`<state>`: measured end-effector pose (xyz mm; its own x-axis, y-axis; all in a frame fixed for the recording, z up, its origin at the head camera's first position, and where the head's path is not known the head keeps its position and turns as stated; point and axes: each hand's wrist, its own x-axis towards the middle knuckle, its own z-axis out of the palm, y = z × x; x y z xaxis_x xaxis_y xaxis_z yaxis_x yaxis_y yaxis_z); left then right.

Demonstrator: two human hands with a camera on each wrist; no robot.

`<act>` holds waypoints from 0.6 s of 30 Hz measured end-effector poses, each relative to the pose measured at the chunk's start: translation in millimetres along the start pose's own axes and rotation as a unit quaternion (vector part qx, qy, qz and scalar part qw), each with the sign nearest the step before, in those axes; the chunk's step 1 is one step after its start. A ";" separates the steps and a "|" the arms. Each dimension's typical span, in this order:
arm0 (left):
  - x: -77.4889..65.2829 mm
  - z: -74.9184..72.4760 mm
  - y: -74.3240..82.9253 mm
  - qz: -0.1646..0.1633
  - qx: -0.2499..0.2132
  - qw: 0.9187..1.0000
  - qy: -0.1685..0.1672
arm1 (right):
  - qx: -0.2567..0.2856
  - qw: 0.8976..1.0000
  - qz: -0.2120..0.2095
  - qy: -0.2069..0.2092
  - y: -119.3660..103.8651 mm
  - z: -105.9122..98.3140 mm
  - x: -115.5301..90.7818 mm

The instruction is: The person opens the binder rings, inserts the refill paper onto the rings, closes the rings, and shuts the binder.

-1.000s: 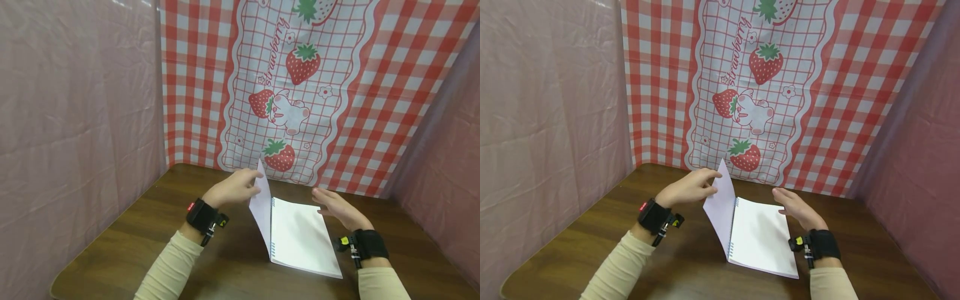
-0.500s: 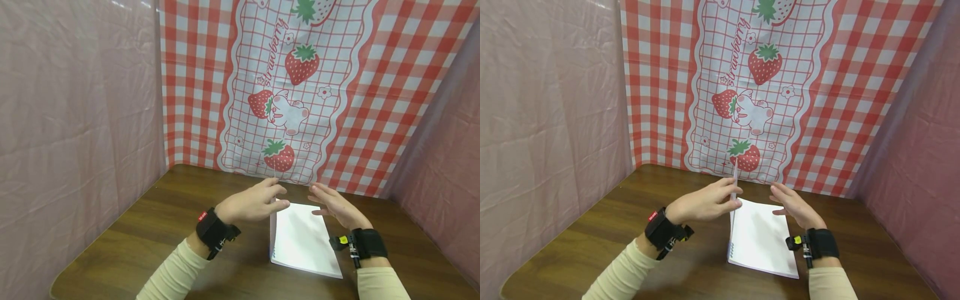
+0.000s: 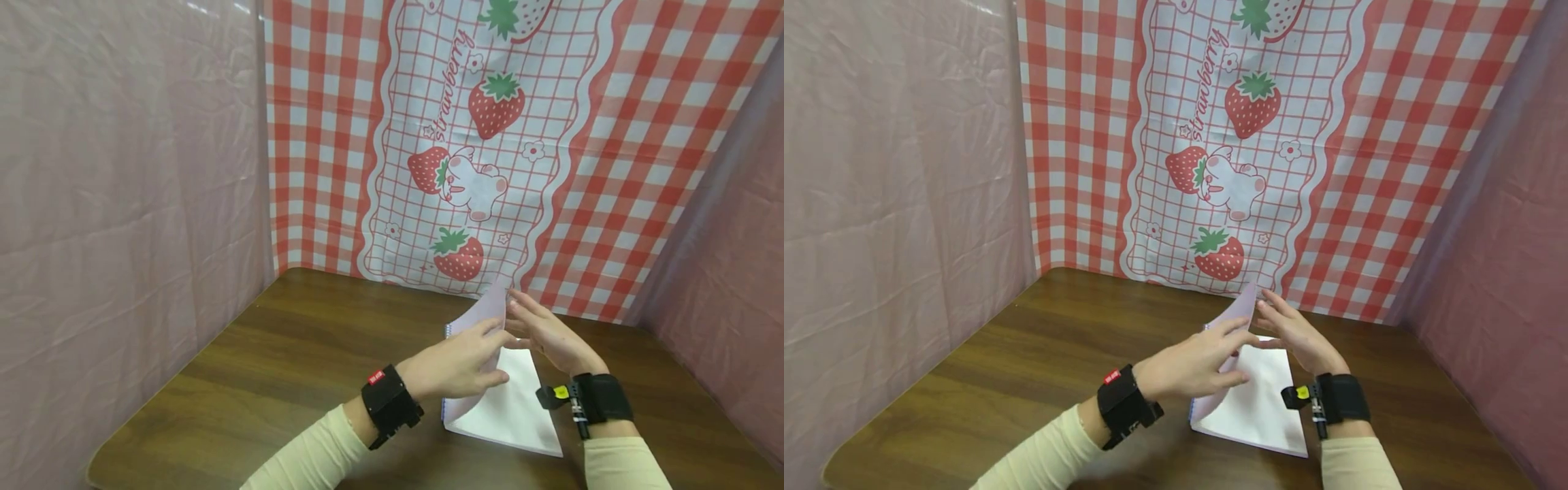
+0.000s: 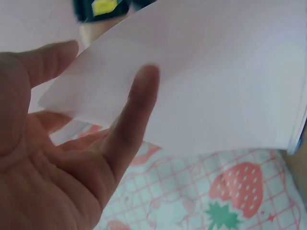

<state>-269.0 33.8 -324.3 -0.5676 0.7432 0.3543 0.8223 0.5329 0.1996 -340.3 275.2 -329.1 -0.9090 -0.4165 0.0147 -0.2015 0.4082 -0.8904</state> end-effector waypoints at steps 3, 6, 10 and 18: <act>4.6 12.6 7.1 0.014 0.027 0.999 0.011 | -0.005 1.000 0.005 0.013 0.1 -0.8 -1.7; 10.0 23.4 13.6 0.028 0.057 0.998 0.018 | -0.005 1.000 0.013 0.026 0.4 -2.3 -2.9; 15.3 34.9 20.1 0.031 0.082 0.996 0.012 | -0.008 0.998 0.038 0.041 0.8 -3.7 -2.8; 14.8 50.7 27.6 0.017 0.129 0.991 -0.010 | -0.046 0.996 0.054 0.062 6.1 -8.0 1.7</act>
<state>-256.7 80.1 -359.9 -0.5420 0.7695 0.3378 0.8052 0.5906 -0.0535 -346.0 283.5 -330.9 -0.9641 -0.2651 -0.0175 -0.1277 0.5201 -0.8445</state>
